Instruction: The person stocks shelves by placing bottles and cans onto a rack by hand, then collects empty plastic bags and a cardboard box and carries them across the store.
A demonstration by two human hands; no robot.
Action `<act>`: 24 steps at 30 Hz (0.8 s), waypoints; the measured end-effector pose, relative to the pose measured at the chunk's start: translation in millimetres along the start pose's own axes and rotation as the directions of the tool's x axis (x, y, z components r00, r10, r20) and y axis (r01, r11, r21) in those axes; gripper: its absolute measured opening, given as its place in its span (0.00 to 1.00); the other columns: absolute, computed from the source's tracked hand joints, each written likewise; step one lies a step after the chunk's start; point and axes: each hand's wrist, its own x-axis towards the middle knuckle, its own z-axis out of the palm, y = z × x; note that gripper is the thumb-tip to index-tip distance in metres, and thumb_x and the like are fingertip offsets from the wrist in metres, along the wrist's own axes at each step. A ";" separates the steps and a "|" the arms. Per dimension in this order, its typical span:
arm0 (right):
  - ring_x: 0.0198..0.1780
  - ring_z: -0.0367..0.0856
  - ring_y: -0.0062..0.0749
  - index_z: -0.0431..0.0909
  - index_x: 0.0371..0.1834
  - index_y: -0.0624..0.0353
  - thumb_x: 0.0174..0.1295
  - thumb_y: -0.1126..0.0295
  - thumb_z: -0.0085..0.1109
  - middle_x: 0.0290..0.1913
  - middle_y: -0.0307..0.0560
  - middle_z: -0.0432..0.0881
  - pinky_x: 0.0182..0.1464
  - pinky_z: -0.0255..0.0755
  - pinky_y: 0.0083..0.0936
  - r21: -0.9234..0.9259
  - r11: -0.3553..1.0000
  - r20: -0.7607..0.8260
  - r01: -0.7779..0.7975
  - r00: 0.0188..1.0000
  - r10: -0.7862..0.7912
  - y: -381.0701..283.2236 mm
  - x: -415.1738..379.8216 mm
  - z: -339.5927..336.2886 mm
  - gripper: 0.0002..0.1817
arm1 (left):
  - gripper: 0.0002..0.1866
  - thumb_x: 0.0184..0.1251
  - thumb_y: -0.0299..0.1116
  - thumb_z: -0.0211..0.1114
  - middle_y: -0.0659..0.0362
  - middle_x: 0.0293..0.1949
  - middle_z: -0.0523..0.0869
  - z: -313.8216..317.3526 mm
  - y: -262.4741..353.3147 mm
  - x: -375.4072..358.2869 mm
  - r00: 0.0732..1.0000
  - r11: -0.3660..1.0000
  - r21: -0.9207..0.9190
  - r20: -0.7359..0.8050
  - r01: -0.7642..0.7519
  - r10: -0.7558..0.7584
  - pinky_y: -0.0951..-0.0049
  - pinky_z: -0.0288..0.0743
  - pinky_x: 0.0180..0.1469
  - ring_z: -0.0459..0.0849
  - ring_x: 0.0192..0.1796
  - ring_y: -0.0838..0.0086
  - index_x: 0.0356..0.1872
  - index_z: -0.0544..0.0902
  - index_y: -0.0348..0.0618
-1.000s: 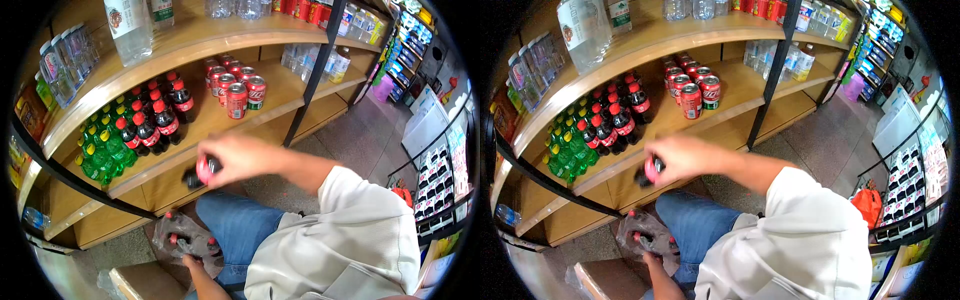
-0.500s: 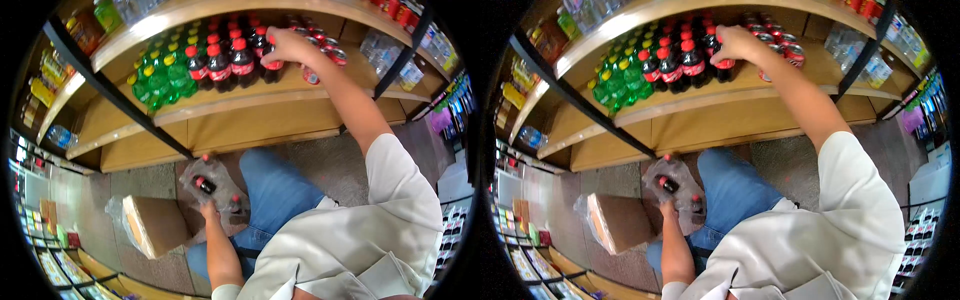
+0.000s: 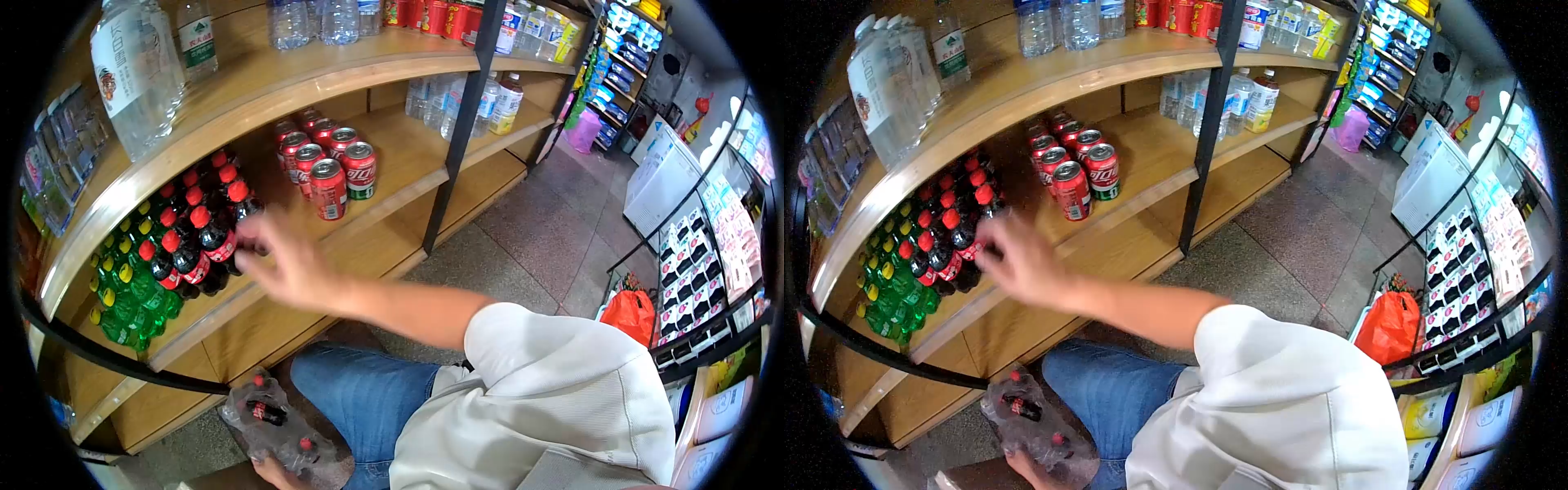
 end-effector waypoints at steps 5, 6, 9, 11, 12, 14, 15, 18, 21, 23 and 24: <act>0.45 0.80 0.53 0.79 0.34 0.62 0.57 0.77 0.54 0.37 0.55 0.81 0.48 0.74 0.43 0.298 0.864 0.806 -0.406 0.592 0.001 3.1 -148.1 95.0 0.05 | 0.27 0.65 0.36 0.60 0.48 0.56 0.81 56.0 93.1 -17.6 0.975 0.910 0.415 -0.203 0.000 0.093 0.58 0.75 0.58 0.80 0.55 0.59 0.64 0.74 0.34; 0.45 0.81 0.53 0.80 0.33 0.62 0.55 0.77 0.55 0.38 0.56 0.82 0.48 0.74 0.43 0.198 0.873 0.858 -0.445 0.510 0.066 4.7 -185.3 125.8 0.05 | 0.23 0.63 0.43 0.65 0.46 0.46 0.84 51.6 95.8 -16.5 0.978 0.917 0.349 -0.008 -0.193 0.209 0.56 0.75 0.49 0.80 0.44 0.59 0.54 0.80 0.37; 0.45 0.85 0.52 0.86 0.36 0.62 0.51 0.73 0.59 0.39 0.57 0.86 0.46 0.77 0.45 -0.022 0.899 0.948 -0.436 0.276 0.158 4.8 -248.4 187.1 0.10 | 0.16 0.66 0.40 0.65 0.54 0.32 0.81 44.0 87.6 -5.0 0.870 0.601 0.633 0.298 -0.487 0.392 0.63 0.72 0.34 0.73 0.33 0.69 0.36 0.85 0.34; 0.46 0.85 0.51 0.86 0.37 0.62 0.51 0.71 0.59 0.42 0.58 0.86 0.48 0.77 0.45 0.099 0.941 0.972 -0.324 0.235 -0.021 -0.8 -271.4 204.5 0.12 | 0.13 0.63 0.36 0.64 0.55 0.29 0.80 64.1 130.3 -41.7 0.914 0.925 0.097 0.222 -0.368 0.340 0.59 0.70 0.32 0.74 0.32 0.69 0.29 0.83 0.33; 0.48 0.85 0.50 0.87 0.38 0.62 0.52 0.70 0.60 0.45 0.58 0.86 0.50 0.77 0.45 0.229 0.949 0.964 -0.216 0.183 -0.191 -9.4 -281.1 210.5 0.13 | 0.11 0.60 0.34 0.66 0.52 0.30 0.82 33.8 96.0 -14.6 0.883 0.869 0.177 0.184 -0.462 0.431 0.55 0.72 0.34 0.78 0.34 0.66 0.30 0.82 0.33; 0.50 0.84 0.50 0.86 0.40 0.60 0.51 0.68 0.62 0.45 0.58 0.86 0.52 0.76 0.42 0.130 0.942 0.971 -0.309 0.231 -0.058 -31.7 -307.9 202.8 0.14 | 0.13 0.59 0.32 0.65 0.52 0.36 0.82 60.4 142.7 -55.6 0.932 0.941 -0.038 0.132 -0.336 0.338 0.58 0.76 0.40 0.79 0.37 0.66 0.40 0.80 0.33; 0.51 0.84 0.49 0.84 0.44 0.58 0.48 0.65 0.67 0.46 0.56 0.86 0.54 0.75 0.41 0.064 0.972 0.997 -0.225 -0.027 -0.072 -33.2 -306.4 211.2 0.19 | 0.19 0.59 0.31 0.65 0.51 0.41 0.81 79.4 170.5 -80.5 0.966 0.940 -0.265 0.079 -0.216 0.244 0.61 0.79 0.46 0.79 0.41 0.65 0.49 0.77 0.33; 0.53 0.83 0.48 0.79 0.52 0.54 0.42 0.64 0.73 0.48 0.54 0.85 0.56 0.75 0.39 0.066 0.991 0.957 -0.116 -0.273 -0.095 -28.4 -308.5 215.0 0.29 | 0.20 0.59 0.32 0.65 0.51 0.43 0.81 78.8 168.2 -82.5 0.988 0.935 -0.330 0.039 -0.131 0.152 0.61 0.79 0.47 0.80 0.43 0.64 0.51 0.77 0.33; 0.54 0.82 0.49 0.73 0.60 0.51 0.40 0.68 0.73 0.50 0.54 0.84 0.55 0.74 0.39 0.185 0.885 0.979 -0.426 0.154 -0.130 -32.4 -307.6 174.5 0.37 | 0.22 0.59 0.33 0.64 0.51 0.45 0.81 77.3 157.0 -83.7 0.995 0.932 -0.351 0.002 -0.093 0.100 0.60 0.79 0.49 0.80 0.44 0.63 0.53 0.76 0.33; 0.53 0.82 0.49 0.74 0.58 0.56 0.41 0.70 0.72 0.49 0.55 0.84 0.56 0.74 0.39 0.129 0.771 0.992 -0.624 0.085 -0.098 -45.9 -288.6 172.6 0.34 | 0.22 0.59 0.33 0.64 0.51 0.46 0.81 76.3 152.2 -82.6 0.997 0.932 -0.354 -0.016 -0.077 0.077 0.60 0.78 0.50 0.80 0.46 0.62 0.54 0.76 0.34; 0.53 0.82 0.49 0.74 0.58 0.56 0.41 0.70 0.72 0.49 0.55 0.84 0.56 0.74 0.39 0.123 0.775 0.992 -0.620 0.095 -0.082 -46.2 -279.0 172.9 0.34 | 0.23 0.59 0.34 0.64 0.51 0.47 0.81 75.1 152.0 -81.6 0.997 0.932 -0.357 -0.015 -0.071 0.070 0.60 0.78 0.50 0.80 0.46 0.62 0.55 0.76 0.34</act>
